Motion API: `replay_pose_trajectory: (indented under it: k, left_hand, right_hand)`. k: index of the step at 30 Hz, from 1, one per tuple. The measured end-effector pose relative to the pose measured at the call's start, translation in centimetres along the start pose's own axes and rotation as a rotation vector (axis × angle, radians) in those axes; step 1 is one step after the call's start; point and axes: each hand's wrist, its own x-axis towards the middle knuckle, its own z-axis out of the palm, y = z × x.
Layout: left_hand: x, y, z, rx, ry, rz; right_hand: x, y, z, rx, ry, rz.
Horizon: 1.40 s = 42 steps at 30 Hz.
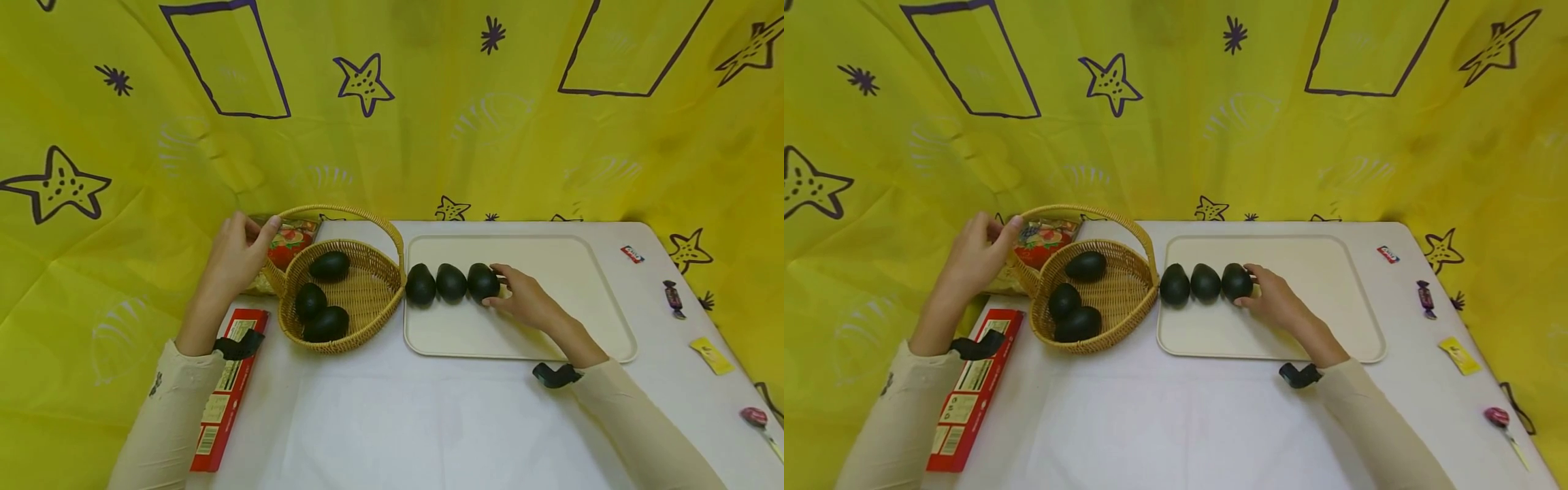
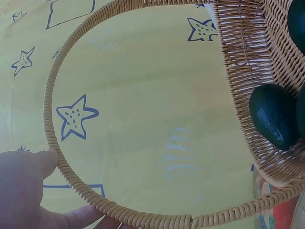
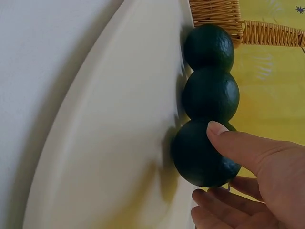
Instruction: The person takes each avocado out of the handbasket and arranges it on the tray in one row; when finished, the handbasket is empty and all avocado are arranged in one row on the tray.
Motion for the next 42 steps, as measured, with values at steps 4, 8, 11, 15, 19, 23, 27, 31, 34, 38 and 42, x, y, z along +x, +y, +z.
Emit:
replay_pose_trajectory:
  k: [4, 8, 11, 15, 19, 23, 27, 31, 34, 38, 42]
  left_hand:
    - [0.0, 0.0, 0.0, -0.009, 0.004, 0.009]
    - [0.0, 0.0, 0.0, -0.009, 0.006, 0.009]
    - [0.1, 0.0, 0.0, -0.004, 0.003, 0.002]
    - [0.0, -0.1, 0.0, -0.004, 0.005, 0.013]
    - [0.1, -0.3, 0.0, -0.001, 0.007, 0.022]
    - [0.1, -0.2, -0.1, 0.002, 0.008, 0.017]
    - [0.1, 0.0, -0.1, -0.002, 0.008, 0.018]
    - [0.2, 0.0, 0.0, -0.001, 0.005, 0.015]
    - [0.2, 0.0, 0.1, 0.001, 0.007, 0.019]
    - [0.2, 0.0, 0.0, -0.002, 0.005, 0.018]
    - [0.2, -0.1, 0.0, -0.002, -0.001, 0.01]
  right_hand:
    - [-0.3, -0.3, -0.4, -0.007, -0.026, -0.004]
    - [-0.5, -0.4, -0.6, -0.013, -0.035, 0.0]
    - [-0.7, -0.5, -0.7, -0.036, -0.035, 0.008]
    - [-0.8, -1.2, -0.9, -0.075, -0.017, -0.013]
    - [-0.6, -3.0, -0.9, -0.084, -0.001, -0.066]
    - [-0.5, -5.6, -0.2, -0.083, -0.003, -0.131]
    - [-0.1, -8.3, 0.9, -0.091, -0.029, -0.204]
    - [0.7, -10.5, 2.3, -0.091, -0.075, -0.285]
    - [1.4, -12.0, 3.5, -0.082, -0.114, -0.329]
    - [2.3, -14.5, 5.0, -0.102, -0.179, -0.371]
    - [3.5, -17.1, 6.3, -0.145, -0.232, -0.426]
